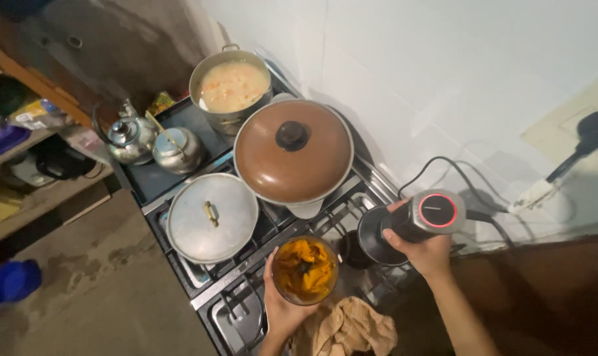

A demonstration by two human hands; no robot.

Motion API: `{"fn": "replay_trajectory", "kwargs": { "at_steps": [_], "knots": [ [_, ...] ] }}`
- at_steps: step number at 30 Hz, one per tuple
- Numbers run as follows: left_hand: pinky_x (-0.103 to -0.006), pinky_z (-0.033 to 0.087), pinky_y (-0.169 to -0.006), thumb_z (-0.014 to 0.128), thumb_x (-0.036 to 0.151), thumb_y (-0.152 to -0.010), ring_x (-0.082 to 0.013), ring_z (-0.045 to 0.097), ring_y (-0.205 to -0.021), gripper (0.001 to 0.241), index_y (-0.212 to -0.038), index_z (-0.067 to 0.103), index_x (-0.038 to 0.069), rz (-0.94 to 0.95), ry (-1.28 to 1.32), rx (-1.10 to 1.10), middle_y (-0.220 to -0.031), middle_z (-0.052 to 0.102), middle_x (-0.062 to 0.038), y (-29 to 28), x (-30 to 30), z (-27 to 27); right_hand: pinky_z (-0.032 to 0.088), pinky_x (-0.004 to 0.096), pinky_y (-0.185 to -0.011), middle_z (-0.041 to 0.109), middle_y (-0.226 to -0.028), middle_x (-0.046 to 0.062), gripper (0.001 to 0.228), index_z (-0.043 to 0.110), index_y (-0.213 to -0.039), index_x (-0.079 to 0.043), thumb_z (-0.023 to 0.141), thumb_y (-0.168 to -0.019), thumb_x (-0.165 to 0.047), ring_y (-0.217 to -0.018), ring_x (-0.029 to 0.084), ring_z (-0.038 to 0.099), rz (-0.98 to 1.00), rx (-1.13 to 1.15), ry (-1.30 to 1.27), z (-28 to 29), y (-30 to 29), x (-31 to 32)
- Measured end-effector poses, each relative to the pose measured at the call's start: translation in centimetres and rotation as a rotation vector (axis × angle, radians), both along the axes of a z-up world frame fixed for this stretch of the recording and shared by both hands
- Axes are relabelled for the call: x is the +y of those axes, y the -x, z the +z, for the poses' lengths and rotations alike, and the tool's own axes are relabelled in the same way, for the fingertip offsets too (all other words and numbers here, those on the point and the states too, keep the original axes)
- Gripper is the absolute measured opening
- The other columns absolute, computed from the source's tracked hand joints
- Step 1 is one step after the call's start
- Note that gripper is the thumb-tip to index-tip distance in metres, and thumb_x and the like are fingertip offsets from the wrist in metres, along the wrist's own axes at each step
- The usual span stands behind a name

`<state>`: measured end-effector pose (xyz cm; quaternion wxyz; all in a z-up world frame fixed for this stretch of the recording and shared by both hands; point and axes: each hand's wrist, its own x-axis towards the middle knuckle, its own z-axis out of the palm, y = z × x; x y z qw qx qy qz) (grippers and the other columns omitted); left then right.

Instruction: Blending cooked pumpkin in a small container using a hand blender on top of a stove.

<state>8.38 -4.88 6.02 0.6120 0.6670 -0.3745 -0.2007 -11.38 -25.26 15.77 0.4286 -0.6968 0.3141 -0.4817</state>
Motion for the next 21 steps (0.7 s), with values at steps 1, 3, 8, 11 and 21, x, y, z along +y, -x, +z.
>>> {"fn": "replay_trajectory", "kwargs": {
  "at_steps": [1,3,8,11,21],
  "knots": [
    [-0.0389,0.048,-0.109,0.099,0.022,-0.05,-0.027,0.061,-0.127,0.128,-0.154,0.026,0.001,0.014,0.005,-0.036,-0.142,0.054,-0.018,-0.3,0.6,-0.1,0.053,0.033,-0.095,0.072,-0.109,0.004,0.042,0.065,-0.109,-0.005,0.086,-0.073,-0.008,-0.102,0.015,0.066,0.015,0.019,-0.019,-0.9,0.0,0.2],
    [-0.0396,0.048,-0.11,0.099,0.023,-0.051,-0.0274,0.059,-0.13,0.129,-0.154,0.025,0.001,0.024,0.002,-0.052,-0.147,0.049,-0.018,-0.7,0.7,-0.7,0.052,0.033,-0.095,0.072,-0.109,0.004,0.043,0.065,-0.109,-0.005,0.086,-0.072,-0.008,-0.102,0.014,0.066,0.027,0.029,-0.038,-2.7,-0.4,-0.2],
    [-0.0416,0.045,-0.114,0.098,0.026,-0.053,-0.029,0.054,-0.136,0.13,-0.155,0.022,0.0,0.028,0.053,-0.033,-0.158,0.039,-0.02,-0.3,1.7,-2.4,0.052,0.033,-0.096,0.071,-0.111,0.004,0.046,0.064,-0.111,-0.005,0.088,-0.072,-0.01,-0.104,0.014,0.065,0.054,0.074,-0.035,-4.8,-0.8,0.3],
    [-0.0418,0.044,-0.115,0.099,0.026,-0.054,-0.0294,0.054,-0.136,0.13,-0.156,0.022,0.001,0.03,0.085,-0.012,-0.158,0.039,-0.02,-0.2,1.7,-1.9,0.052,0.033,-0.096,0.071,-0.111,0.004,0.046,0.066,-0.11,-0.004,0.089,-0.071,-0.009,-0.104,0.015,0.065,0.052,0.139,-0.022,-6.2,-1.0,-0.1],
    [-0.0388,0.05,-0.11,0.1,0.027,-0.05,-0.0263,0.063,-0.127,0.131,-0.154,0.025,0.002,0.034,-0.014,0.067,-0.14,0.058,-0.017,0.3,1.5,-0.4,0.052,0.033,-0.097,0.073,-0.114,0.005,0.05,0.067,-0.113,-0.003,0.09,-0.069,-0.008,-0.106,0.015,0.067,-0.008,0.187,-0.14,-7.8,-1.8,-0.4]
  ]
}}
